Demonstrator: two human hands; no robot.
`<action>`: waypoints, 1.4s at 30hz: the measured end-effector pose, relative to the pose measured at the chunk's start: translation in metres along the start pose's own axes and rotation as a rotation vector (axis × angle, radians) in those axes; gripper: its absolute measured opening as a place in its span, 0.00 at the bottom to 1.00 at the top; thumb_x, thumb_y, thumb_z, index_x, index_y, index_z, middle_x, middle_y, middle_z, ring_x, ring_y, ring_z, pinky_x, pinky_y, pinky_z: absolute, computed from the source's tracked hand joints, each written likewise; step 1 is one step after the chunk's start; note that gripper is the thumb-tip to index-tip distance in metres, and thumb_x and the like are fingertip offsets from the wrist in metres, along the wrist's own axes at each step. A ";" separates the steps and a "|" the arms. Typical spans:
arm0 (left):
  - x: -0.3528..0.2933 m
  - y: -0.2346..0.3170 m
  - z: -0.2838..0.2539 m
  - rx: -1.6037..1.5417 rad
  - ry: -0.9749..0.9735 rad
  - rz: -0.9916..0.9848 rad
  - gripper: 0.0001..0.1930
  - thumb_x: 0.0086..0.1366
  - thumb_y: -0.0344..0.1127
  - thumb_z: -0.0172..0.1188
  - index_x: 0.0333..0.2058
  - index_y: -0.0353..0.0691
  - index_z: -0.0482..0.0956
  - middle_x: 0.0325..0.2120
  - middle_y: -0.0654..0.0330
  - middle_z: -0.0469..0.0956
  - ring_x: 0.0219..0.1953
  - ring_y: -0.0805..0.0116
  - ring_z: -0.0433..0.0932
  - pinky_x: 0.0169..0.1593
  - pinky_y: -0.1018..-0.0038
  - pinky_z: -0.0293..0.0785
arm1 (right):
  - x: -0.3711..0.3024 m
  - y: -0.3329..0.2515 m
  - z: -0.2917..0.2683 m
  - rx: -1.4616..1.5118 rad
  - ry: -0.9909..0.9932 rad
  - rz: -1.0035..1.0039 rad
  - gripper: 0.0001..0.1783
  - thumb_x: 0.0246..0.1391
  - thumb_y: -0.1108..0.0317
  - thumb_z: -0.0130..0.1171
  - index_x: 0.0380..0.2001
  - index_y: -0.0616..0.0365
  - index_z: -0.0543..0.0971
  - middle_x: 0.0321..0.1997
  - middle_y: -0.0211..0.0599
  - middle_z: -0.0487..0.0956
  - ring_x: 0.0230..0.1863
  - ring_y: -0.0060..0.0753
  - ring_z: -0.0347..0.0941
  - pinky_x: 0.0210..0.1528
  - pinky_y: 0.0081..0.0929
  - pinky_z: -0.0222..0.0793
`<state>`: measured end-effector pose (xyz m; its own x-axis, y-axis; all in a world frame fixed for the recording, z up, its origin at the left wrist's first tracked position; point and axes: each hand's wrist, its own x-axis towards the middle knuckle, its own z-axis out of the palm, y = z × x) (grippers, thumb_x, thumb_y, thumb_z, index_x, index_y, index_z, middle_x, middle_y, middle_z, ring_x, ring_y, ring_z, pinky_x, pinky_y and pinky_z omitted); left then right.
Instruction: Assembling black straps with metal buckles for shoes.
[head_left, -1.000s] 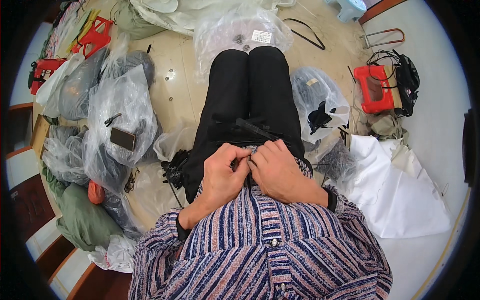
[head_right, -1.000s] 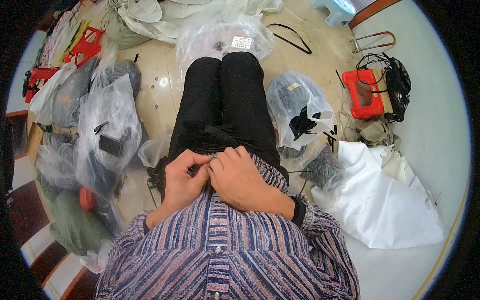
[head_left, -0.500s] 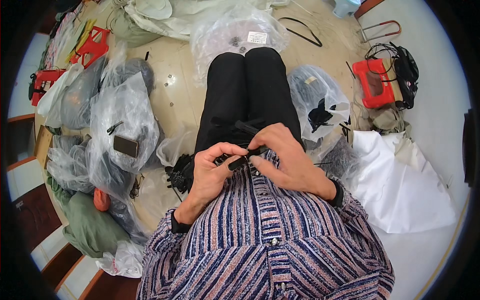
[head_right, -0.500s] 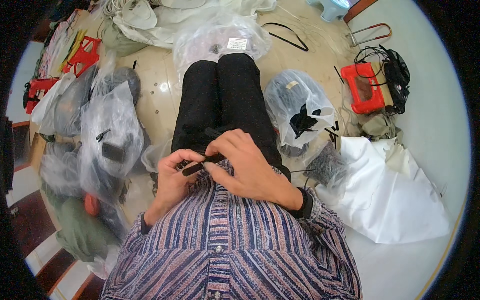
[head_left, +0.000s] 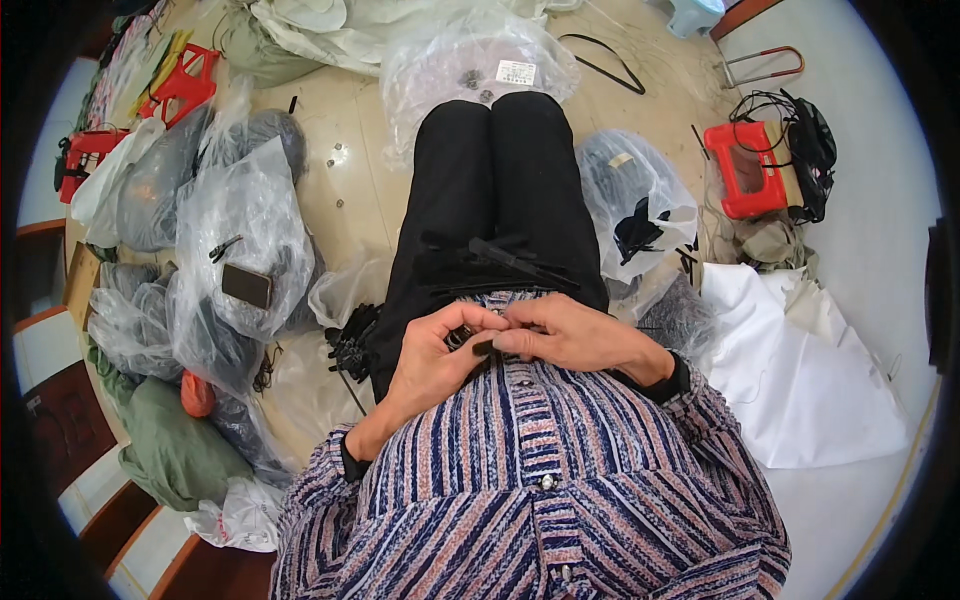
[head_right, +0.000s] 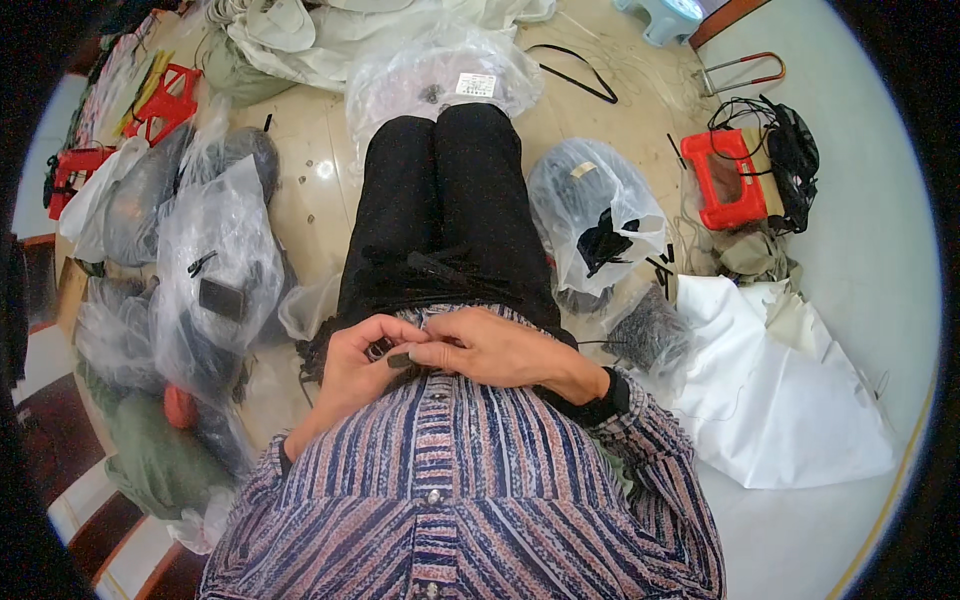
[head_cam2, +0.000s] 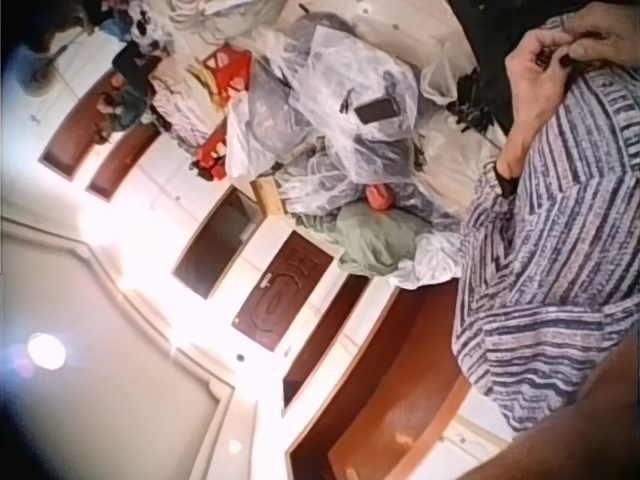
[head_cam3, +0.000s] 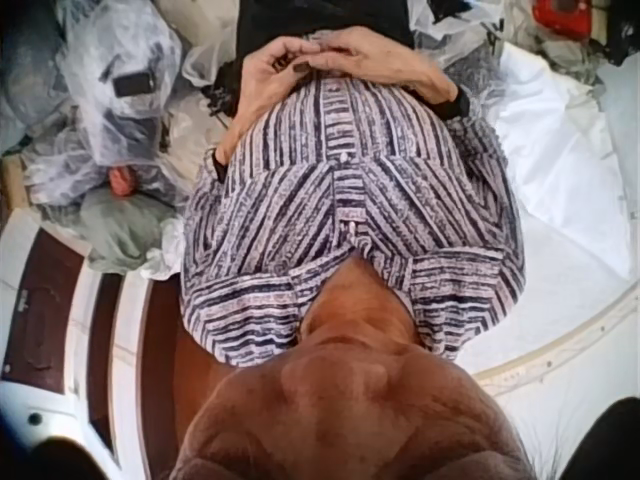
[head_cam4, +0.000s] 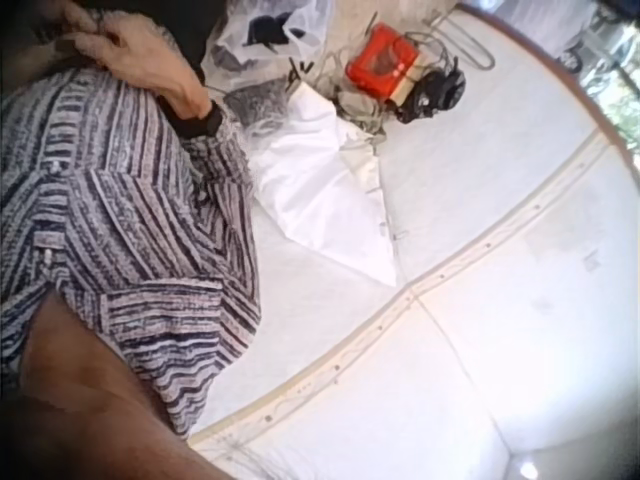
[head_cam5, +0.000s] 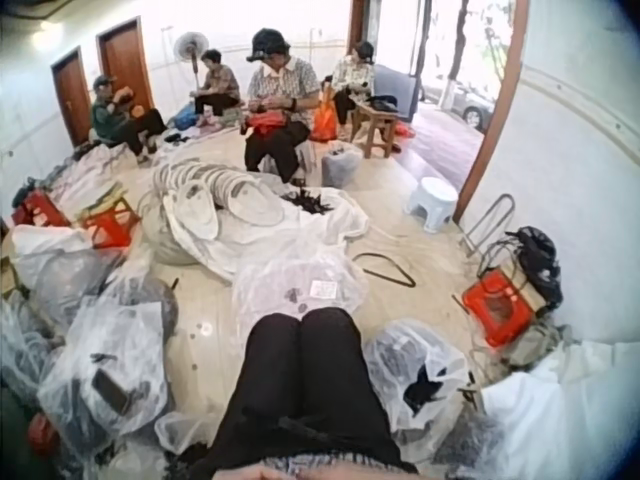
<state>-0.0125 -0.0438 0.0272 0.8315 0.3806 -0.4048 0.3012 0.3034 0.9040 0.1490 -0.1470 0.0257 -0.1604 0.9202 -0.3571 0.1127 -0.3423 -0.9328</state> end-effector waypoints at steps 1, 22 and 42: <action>0.000 -0.002 0.000 0.004 0.005 -0.001 0.07 0.57 0.25 0.55 0.35 0.31 0.75 0.31 0.61 0.77 0.33 0.78 0.73 0.39 0.82 0.68 | -0.001 0.000 0.001 0.001 0.020 0.037 0.21 0.54 0.54 0.51 0.29 0.67 0.72 0.23 0.44 0.72 0.23 0.32 0.67 0.26 0.30 0.61; 0.006 0.010 0.002 -0.421 0.141 -0.167 0.15 0.55 0.20 0.52 0.43 0.35 0.73 0.21 0.69 0.71 0.15 0.87 0.59 0.18 0.89 0.52 | -0.001 -0.011 -0.003 -0.017 0.470 -0.123 0.12 0.51 0.63 0.52 0.32 0.62 0.70 0.30 0.42 0.71 0.34 0.35 0.67 0.38 0.29 0.62; 0.005 0.009 0.005 -0.103 0.185 -0.115 0.09 0.58 0.26 0.53 0.38 0.34 0.76 0.20 0.68 0.73 0.18 0.85 0.65 0.22 0.86 0.61 | 0.013 -0.014 0.019 -1.018 0.673 -0.391 0.10 0.39 0.64 0.57 0.16 0.59 0.73 0.16 0.36 0.68 0.23 0.35 0.64 0.32 0.31 0.56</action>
<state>-0.0035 -0.0437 0.0346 0.6919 0.4889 -0.5312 0.3322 0.4376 0.8355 0.1266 -0.1336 0.0330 0.1387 0.9426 0.3038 0.9143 -0.0040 -0.4050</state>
